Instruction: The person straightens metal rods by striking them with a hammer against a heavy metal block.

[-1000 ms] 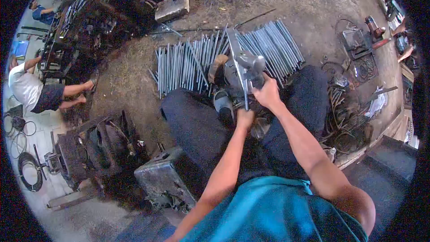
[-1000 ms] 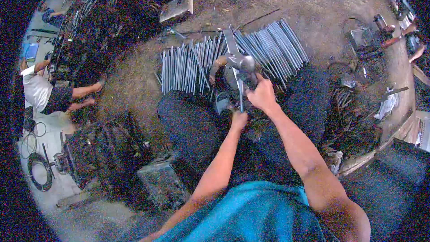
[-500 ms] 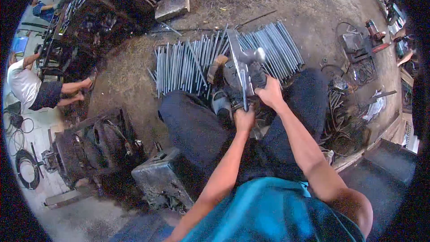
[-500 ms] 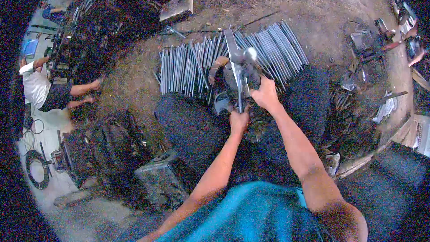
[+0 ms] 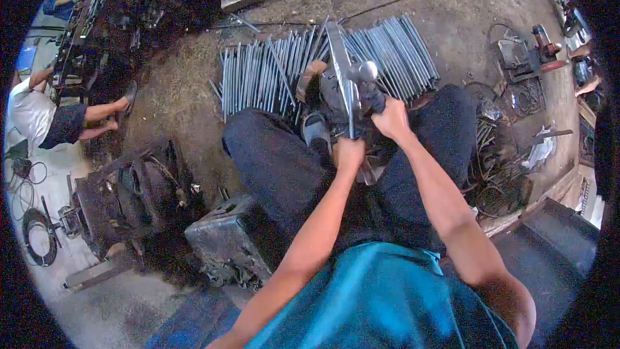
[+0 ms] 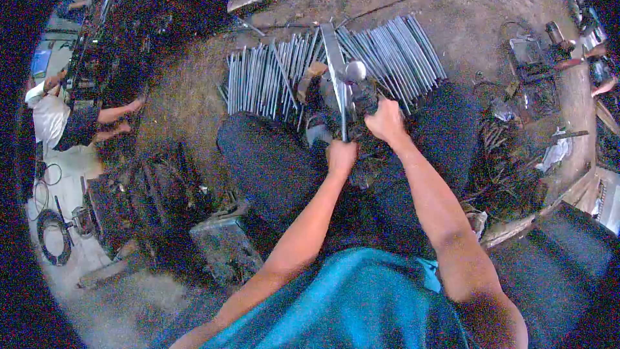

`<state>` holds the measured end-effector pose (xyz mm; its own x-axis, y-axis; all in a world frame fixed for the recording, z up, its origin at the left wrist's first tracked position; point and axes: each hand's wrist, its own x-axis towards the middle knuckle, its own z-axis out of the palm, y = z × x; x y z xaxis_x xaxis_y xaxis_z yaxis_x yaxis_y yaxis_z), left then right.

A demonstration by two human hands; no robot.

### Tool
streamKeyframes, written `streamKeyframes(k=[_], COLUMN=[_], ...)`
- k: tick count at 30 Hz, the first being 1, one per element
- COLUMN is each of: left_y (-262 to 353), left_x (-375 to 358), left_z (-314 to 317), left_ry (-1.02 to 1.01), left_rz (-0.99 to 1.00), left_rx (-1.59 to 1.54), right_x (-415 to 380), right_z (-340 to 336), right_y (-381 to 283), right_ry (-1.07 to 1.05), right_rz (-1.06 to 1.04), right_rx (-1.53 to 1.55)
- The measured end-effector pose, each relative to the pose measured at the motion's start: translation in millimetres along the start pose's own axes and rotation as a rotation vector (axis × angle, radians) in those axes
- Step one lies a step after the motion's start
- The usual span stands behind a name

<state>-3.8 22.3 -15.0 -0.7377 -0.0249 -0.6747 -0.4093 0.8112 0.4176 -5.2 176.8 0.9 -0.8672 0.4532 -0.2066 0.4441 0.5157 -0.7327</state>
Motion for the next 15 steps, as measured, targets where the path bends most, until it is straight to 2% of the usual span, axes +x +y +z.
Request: streamKeyframes(k=[4,5,7,9,11,13,15], left_y=[-5.3,-15.7,-14.2,-8.5,1.5,-0.9,-59.6], left_x=[4.3,7.2,14.9,9.5,-0.4,0.7,60.1], left_z=[1.0,7.8,11.6,7.5,-5.2,-5.8,43.7], left_ry=[0.009,-0.007,0.008,0.000,-0.009,-0.033,-0.142], left_rz=[0.024,0.002,-0.053,0.005,-0.082,-0.048,0.127], left_rx=[0.003,0.020,0.060,0.033,-0.034,-0.073,0.177], right_x=[-1.2,1.3,-1.5,1.8,0.5,0.4,1.8], right_z=[-22.0,-14.8,-12.6,-15.6,-20.6,-28.2,-19.4], right_y=[-45.3,-36.0,-27.4,-24.0,-33.6,-48.2,-38.2], right_ry=[0.101,0.097,0.099,0.053,0.007,0.085,0.102], right_rz=[-0.127,-0.079,-0.039,-0.046,-0.033,-0.086,-0.131], right_rx=[0.181,0.206,0.150,0.073,0.004,0.126,0.345])
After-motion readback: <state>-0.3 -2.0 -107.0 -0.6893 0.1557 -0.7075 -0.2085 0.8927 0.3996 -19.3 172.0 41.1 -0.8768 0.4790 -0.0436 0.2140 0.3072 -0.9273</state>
